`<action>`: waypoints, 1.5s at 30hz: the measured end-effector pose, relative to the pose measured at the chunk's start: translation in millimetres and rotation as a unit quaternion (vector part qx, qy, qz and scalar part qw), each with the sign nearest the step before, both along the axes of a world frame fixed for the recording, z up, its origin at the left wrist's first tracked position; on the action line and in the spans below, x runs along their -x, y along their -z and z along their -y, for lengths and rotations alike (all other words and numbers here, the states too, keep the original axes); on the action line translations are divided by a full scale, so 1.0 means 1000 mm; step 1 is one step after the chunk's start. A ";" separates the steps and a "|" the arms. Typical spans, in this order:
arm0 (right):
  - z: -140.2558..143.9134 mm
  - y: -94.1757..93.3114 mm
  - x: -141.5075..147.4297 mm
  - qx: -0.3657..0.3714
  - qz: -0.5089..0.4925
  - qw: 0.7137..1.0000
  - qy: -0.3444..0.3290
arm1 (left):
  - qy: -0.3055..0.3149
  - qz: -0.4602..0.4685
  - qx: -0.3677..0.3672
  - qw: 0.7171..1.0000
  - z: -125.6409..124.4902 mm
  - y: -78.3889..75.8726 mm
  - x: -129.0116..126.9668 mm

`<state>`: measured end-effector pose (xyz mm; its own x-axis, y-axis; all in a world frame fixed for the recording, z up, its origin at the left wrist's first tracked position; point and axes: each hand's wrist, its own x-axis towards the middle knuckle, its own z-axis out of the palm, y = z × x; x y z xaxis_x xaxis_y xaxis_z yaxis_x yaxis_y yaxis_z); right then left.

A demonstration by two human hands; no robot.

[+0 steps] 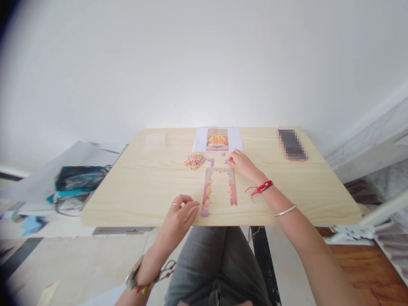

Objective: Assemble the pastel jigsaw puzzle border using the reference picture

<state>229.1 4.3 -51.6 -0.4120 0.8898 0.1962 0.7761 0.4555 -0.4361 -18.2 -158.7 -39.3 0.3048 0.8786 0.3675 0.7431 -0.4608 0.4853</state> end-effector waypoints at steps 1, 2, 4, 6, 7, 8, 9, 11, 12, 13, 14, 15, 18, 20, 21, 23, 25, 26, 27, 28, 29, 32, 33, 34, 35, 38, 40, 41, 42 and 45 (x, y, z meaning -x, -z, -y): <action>0.000 0.000 0.000 0.001 0.002 1.000 -0.003 | -0.001 -0.001 0.002 1.000 0.000 0.000 0.000; 0.001 -0.001 0.000 0.001 0.003 1.000 -0.006 | -0.001 -0.002 0.003 1.000 0.000 0.000 0.000; 0.002 -0.001 -0.001 0.000 0.006 1.000 -0.006 | 0.000 -0.003 0.004 1.000 0.000 0.000 0.001; 0.004 -0.003 -0.003 -0.004 0.009 1.000 0.002 | -0.001 -0.004 -0.002 1.000 0.000 0.002 0.001; 0.006 -0.005 -0.003 -0.007 0.010 1.000 0.006 | -0.001 -0.003 -0.005 1.000 -0.001 0.003 0.001; 0.010 -0.008 -0.004 -0.011 0.009 1.000 0.008 | -0.001 -0.003 -0.006 1.000 -0.001 0.004 0.001; 0.015 -0.011 -0.003 -0.015 0.007 1.000 0.007 | -0.001 -0.002 -0.005 1.000 -0.001 0.004 0.001; 0.031 -0.021 0.000 -0.019 0.002 1.000 -0.007 | 0.000 -0.002 0.002 1.000 0.000 0.005 0.001; 0.042 -0.026 0.003 -0.021 -0.001 1.000 -0.012 | 0.000 -0.001 0.005 1.000 0.000 0.006 0.001; 0.055 -0.031 0.007 -0.021 0.000 0.999 -0.025 | 0.000 0.000 0.009 1.000 0.001 0.006 0.001; 0.068 -0.035 0.011 -0.019 0.001 0.999 -0.040 | 0.000 0.000 0.013 1.000 0.001 0.005 0.001; 0.082 -0.039 0.016 -0.018 0.003 0.998 -0.058 | 0.001 0.001 0.017 1.000 0.002 0.005 0.001; 0.119 -0.042 0.030 -0.023 0.035 0.994 -0.101 | 0.006 0.002 0.025 1.000 0.003 0.005 -0.001; 0.137 -0.038 0.038 -0.041 0.052 0.992 -0.109 | 0.009 0.004 0.024 1.000 0.003 0.006 -0.002; 0.144 -0.036 0.041 -0.053 0.061 0.991 -0.108 | 0.010 0.005 0.021 1.000 0.003 0.006 -0.003; 0.153 -0.031 0.044 -0.069 0.077 0.989 -0.101 | 0.013 0.008 0.015 1.000 0.003 0.007 -0.004; 0.157 -0.026 0.046 -0.074 0.087 0.989 -0.094 | 0.017 0.009 0.011 1.000 0.003 0.007 -0.005; 0.159 -0.025 0.047 -0.073 0.090 0.989 -0.091 | 0.019 0.010 0.010 1.000 0.003 0.007 -0.005; 0.160 -0.023 0.047 -0.072 0.091 0.989 -0.089 | 0.022 0.011 0.010 1.000 0.003 0.008 -0.005; 0.161 -0.022 0.048 -0.072 0.093 0.989 -0.089 | 0.023 0.012 0.010 1.000 0.003 0.008 -0.005; 0.162 -0.021 0.048 -0.072 0.095 0.989 -0.087 | 0.024 0.014 0.011 1.000 0.003 0.008 -0.005; 0.164 -0.019 0.050 -0.075 0.093 0.990 -0.080 | 0.025 0.018 0.012 0.999 0.003 0.008 -0.006; 0.165 -0.018 0.051 -0.075 0.092 0.990 -0.078 | 0.024 0.018 0.012 0.999 0.003 0.008 -0.006; 0.165 -0.018 0.052 -0.074 0.094 0.990 -0.076 | 0.024 0.018 0.012 0.999 0.004 0.008 -0.007; 0.166 -0.018 0.053 -0.073 0.097 0.990 -0.075 | 0.023 0.018 0.010 1.000 0.004 0.009 -0.007; 0.167 -0.017 0.055 -0.074 0.110 0.989 -0.071 | 0.024 0.017 0.007 1.000 0.004 0.009 -0.008; 0.167 -0.016 0.056 -0.078 0.109 0.989 -0.066 | 0.027 0.015 0.007 1.000 0.004 0.010 -0.008; 0.167 -0.015 0.057 -0.079 0.107 0.989 -0.065 | 0.028 0.013 0.007 1.000 0.004 0.010 -0.008; 0.167 -0.015 0.058 -0.080 0.106 0.989 -0.065 | 0.028 0.012 0.007 0.999 0.003 0.011 -0.008; 0.167 -0.013 0.059 -0.082 0.113 0.988 -0.069 | 0.029 0.013 0.005 0.999 0.003 0.011 -0.008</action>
<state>169.9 -163.1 -39.0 -0.5771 0.7860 0.2217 0.7706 0.6140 -0.1709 -9.7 -161.9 -50.5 0.3454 0.8635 0.3676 0.7027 -0.4976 0.5086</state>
